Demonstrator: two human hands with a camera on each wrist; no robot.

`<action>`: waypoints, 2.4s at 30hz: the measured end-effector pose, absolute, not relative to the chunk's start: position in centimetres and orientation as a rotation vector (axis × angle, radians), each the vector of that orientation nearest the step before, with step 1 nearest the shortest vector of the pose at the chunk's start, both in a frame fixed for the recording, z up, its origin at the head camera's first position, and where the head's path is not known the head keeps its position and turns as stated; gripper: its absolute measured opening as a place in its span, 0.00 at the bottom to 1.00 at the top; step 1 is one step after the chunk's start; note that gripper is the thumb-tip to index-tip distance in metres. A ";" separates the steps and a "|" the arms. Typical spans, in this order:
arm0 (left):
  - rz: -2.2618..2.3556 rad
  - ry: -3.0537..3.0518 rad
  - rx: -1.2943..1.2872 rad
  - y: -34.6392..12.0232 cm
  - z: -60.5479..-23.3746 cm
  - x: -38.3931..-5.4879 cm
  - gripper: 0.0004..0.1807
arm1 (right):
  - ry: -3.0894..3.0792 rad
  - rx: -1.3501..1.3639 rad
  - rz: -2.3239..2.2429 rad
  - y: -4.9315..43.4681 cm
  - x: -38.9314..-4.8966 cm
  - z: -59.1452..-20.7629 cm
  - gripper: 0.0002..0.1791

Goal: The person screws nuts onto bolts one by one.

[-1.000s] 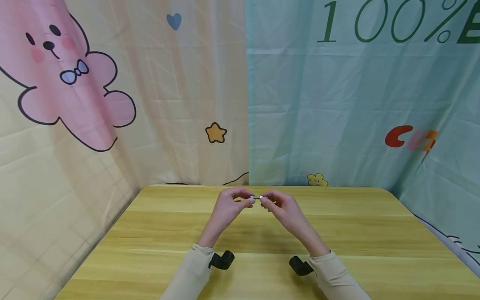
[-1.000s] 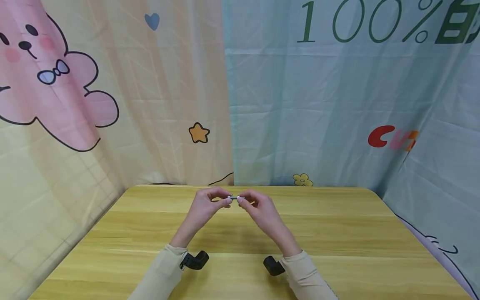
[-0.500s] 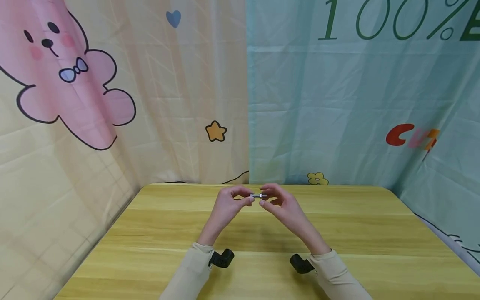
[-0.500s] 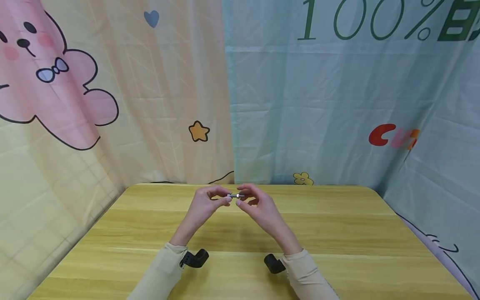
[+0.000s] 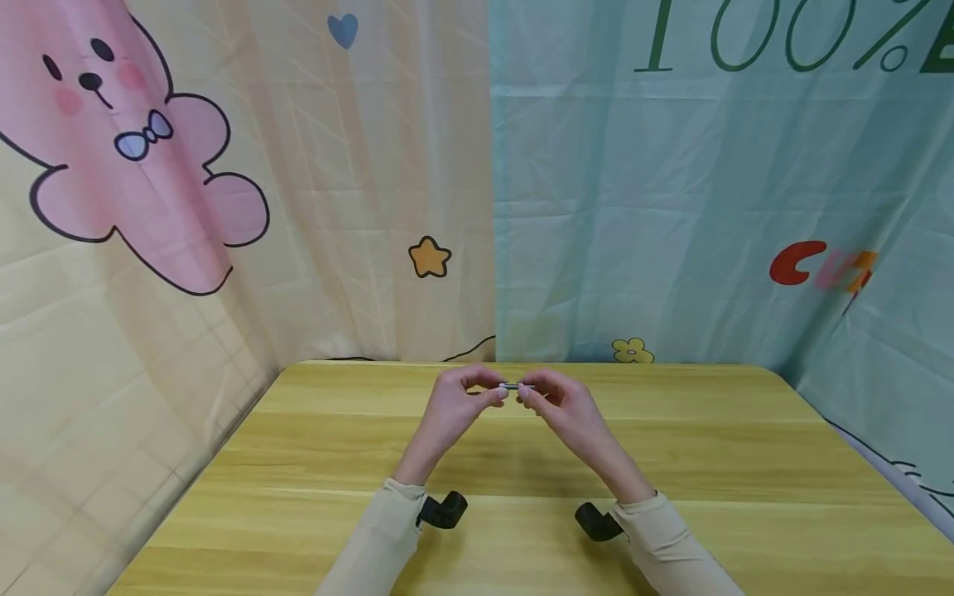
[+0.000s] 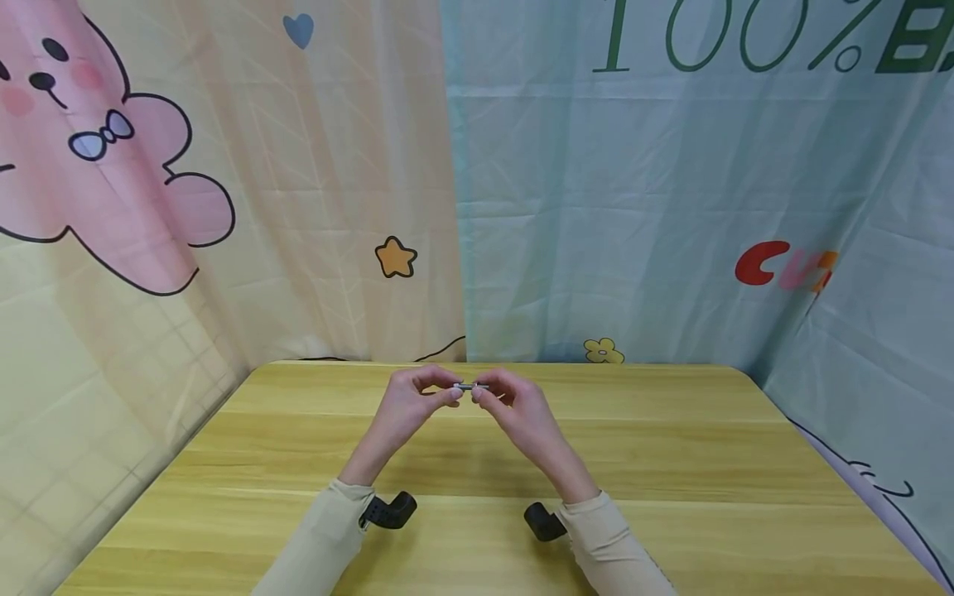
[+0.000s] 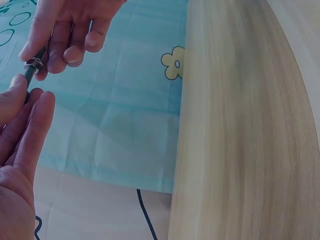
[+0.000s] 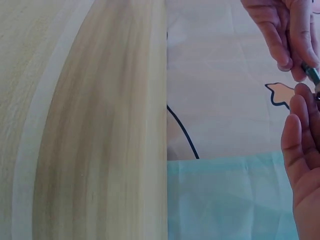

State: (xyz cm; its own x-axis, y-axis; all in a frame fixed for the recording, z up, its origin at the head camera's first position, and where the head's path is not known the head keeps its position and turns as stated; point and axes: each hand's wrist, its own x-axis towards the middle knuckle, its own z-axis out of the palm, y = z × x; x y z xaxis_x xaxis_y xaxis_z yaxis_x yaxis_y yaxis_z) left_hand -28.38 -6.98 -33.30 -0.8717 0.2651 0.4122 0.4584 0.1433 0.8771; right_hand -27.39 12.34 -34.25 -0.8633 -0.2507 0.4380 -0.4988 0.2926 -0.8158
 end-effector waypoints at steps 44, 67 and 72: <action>-1.825 -2.257 -0.726 -7.0 -33.1 -28.4 0.05 | -2.338 0.742 1.605 12.7 -27.6 -34.0 0.16; -1.811 -2.277 -0.728 -6.8 -33.1 -28.4 0.05 | -2.375 0.671 1.634 12.8 -29.6 -36.5 0.15; -1.800 -2.275 -0.726 -6.9 -33.1 -28.4 0.05 | -2.304 0.754 1.630 12.8 -29.5 -36.4 0.18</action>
State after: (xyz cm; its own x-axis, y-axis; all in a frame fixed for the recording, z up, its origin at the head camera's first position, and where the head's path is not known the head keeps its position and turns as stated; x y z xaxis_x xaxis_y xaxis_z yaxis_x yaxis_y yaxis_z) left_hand -28.44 -6.85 -33.15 -0.8714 0.2772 0.4048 0.4577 0.1621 0.8742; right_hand -29.51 12.83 -36.38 -0.8442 -0.2803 0.4570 -0.5242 0.2530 -0.8131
